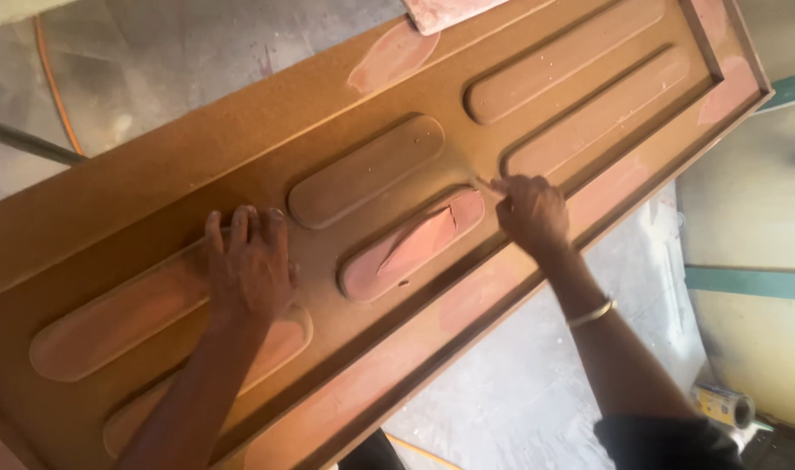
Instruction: The person applies a reddish-brown putty to a wooden door using a putty knife and a small block. They scoop putty from a container, spread it onto the door's panels and frame, and smooth the surface.
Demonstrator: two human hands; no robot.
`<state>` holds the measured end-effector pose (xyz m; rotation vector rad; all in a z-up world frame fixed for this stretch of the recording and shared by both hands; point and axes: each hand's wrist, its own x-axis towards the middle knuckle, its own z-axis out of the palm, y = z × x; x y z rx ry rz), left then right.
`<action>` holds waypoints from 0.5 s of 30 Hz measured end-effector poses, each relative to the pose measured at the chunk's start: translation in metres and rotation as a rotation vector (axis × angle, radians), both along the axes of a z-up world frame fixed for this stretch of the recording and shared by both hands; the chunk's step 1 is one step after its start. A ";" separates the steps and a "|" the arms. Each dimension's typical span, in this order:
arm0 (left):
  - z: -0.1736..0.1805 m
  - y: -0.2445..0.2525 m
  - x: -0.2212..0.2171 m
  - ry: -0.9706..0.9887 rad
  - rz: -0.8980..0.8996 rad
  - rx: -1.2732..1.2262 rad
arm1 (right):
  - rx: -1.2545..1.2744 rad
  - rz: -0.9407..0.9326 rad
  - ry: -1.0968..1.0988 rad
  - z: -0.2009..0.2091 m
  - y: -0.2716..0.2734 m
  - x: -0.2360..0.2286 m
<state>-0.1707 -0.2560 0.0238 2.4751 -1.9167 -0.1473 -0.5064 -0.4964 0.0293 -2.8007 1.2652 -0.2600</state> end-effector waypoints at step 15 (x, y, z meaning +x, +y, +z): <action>0.006 -0.006 0.009 0.039 -0.016 -0.037 | 0.281 -0.138 0.028 0.037 0.027 0.016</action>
